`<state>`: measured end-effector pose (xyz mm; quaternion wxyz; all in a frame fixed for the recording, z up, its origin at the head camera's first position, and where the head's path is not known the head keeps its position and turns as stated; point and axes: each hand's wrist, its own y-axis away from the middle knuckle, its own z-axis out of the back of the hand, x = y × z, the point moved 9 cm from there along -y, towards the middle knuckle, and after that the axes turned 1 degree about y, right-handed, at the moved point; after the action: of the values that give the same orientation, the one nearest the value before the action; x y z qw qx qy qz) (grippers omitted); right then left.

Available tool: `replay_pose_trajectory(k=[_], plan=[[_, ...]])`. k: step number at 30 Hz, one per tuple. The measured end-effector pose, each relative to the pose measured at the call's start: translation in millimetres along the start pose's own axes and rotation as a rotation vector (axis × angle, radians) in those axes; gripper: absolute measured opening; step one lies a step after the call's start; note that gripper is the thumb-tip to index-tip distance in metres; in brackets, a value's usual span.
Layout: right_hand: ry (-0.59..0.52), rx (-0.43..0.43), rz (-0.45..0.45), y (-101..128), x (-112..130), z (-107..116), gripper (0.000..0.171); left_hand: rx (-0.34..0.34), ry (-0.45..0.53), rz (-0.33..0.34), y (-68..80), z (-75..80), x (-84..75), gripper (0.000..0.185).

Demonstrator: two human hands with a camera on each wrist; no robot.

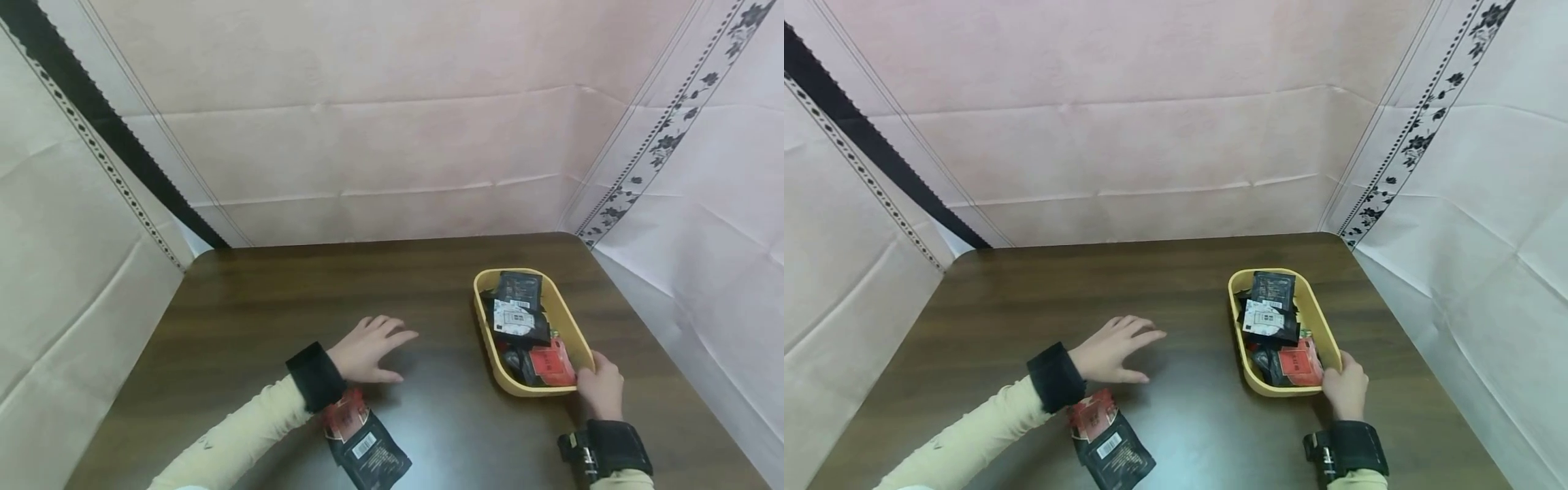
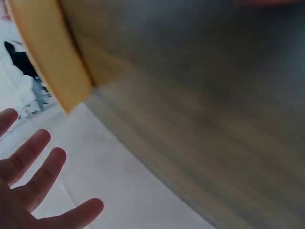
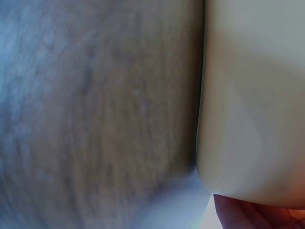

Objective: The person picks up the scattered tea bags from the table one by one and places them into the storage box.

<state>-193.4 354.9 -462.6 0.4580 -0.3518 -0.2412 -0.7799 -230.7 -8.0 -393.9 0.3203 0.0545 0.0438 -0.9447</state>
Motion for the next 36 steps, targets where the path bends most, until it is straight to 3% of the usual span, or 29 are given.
replay_pose_trajectory(k=[5, 9, 12, 17, 20, 27, 31, 36], plan=[[0.023, -0.002, 0.010, -0.5, 1.1, 1.9, 0.045, 0.114, 0.031, 0.009, 43.6, -16.8, 6.8, 0.080], [0.032, 0.001, 0.011, -0.5, 1.5, 2.9, 0.046, 0.213, 0.087, -0.053, 68.4, -36.1, -2.9, 0.087], [0.033, 0.000, 0.014, -0.5, 2.5, 4.4, 0.046, 0.229, 0.112, -0.135, 76.5, -47.4, -16.7, 0.096], [0.032, -0.004, 0.006, 0.9, 2.4, 5.3, 0.046, 0.222, 0.043, -0.335, 78.2, -60.3, -50.5, 0.101], [0.049, -0.006, 0.011, 2.0, 2.2, 3.5, 0.045, 0.246, 0.018, -0.390, 77.8, -66.3, -62.1, 0.089], [0.040, -0.002, 0.007, 6.6, -2.6, 0.0, 0.044, 0.238, -0.056, -0.360, 67.3, -73.1, -60.2, 0.071], [0.042, -0.021, 0.018, 7.3, -1.5, 2.1, 0.044, 0.179, -0.099, -0.356, 58.7, -72.4, -61.4, 0.054], [0.041, -0.021, 0.017, 4.0, 1.5, 2.2, 0.044, 0.095, -0.093, -0.330, 44.6, -58.1, -62.2, 0.036]])
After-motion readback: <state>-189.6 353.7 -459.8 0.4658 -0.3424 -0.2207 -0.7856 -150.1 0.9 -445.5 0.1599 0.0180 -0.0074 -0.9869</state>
